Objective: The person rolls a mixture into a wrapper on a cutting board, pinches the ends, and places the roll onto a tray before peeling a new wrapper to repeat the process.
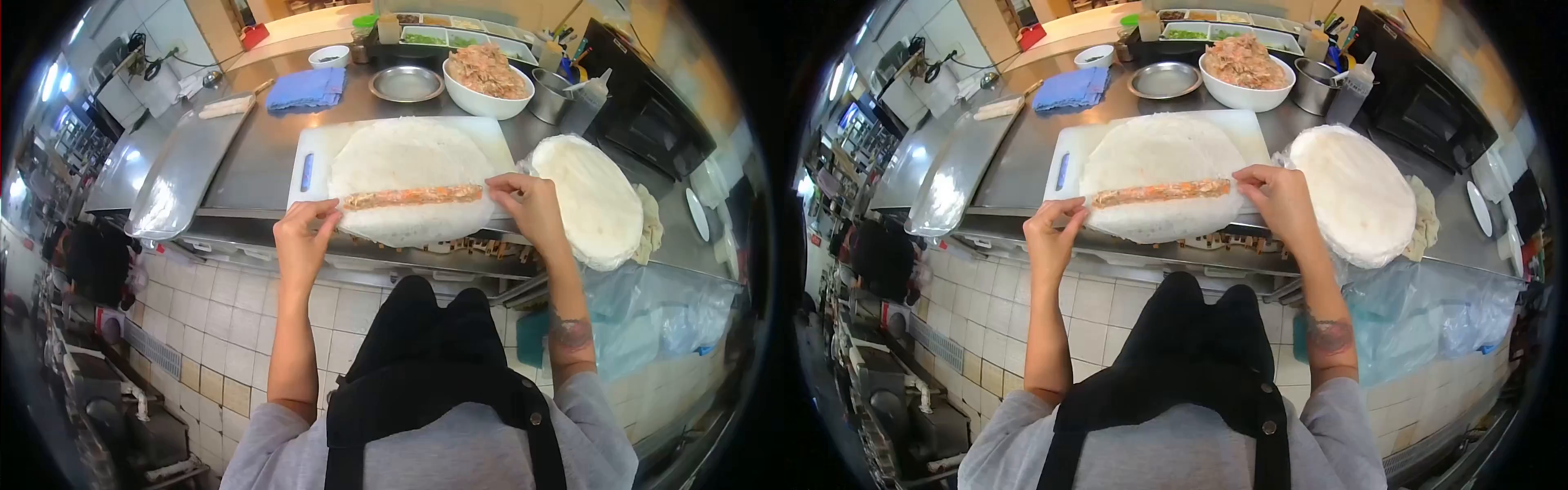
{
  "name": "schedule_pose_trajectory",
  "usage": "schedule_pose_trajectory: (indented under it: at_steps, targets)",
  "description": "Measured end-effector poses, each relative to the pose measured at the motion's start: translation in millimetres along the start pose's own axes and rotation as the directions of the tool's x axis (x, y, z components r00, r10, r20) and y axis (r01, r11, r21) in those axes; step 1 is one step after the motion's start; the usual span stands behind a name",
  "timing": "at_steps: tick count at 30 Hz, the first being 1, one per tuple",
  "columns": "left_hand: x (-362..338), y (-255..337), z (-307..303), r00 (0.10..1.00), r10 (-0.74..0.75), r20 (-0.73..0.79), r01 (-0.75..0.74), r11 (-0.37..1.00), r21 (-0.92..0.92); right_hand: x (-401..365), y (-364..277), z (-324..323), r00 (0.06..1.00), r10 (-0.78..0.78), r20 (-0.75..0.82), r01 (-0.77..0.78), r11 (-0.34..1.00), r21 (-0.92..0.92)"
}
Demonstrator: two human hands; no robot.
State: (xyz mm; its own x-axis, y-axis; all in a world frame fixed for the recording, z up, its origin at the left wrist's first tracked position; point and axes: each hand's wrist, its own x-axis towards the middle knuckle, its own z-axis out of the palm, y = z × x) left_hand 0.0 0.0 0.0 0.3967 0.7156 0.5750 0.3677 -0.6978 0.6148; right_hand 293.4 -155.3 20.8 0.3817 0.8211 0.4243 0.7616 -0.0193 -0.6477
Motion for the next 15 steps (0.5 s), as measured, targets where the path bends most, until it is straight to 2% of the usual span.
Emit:
schedule_pose_trajectory:
  at_steps: [3,5,9,11,13,15]
  targets:
    - [4,-1,6,0.997,0.007,-0.078,-0.01,0.999,-0.032,4,-9,11,1.0,0.012,0.013,-0.013,0.998,0.053]
    - [4,2,10,0.998,0.024,-0.062,-0.031,0.993,-0.112,3,-11,14,1.0,0.018,0.007,-0.018,0.999,0.043]
    - [2,3,7,0.998,0.006,-0.058,-0.01,0.997,-0.076,12,-9,-10,1.0,0.017,0.018,-0.017,1.0,-0.006]
    - [-3,-2,4,0.995,0.03,-0.094,-0.034,0.998,-0.045,35,-12,-33,0.986,0.019,-0.164,-0.041,0.99,-0.135]
    - [-8,-3,-2,0.995,0.051,-0.091,-0.053,0.998,-0.026,77,7,-56,0.974,-0.111,-0.2,0.064,0.972,-0.228]
    - [-11,3,-10,0.975,0.105,-0.198,-0.099,0.994,0.04,124,27,-66,0.966,-0.154,-0.21,0.06,0.916,-0.398]
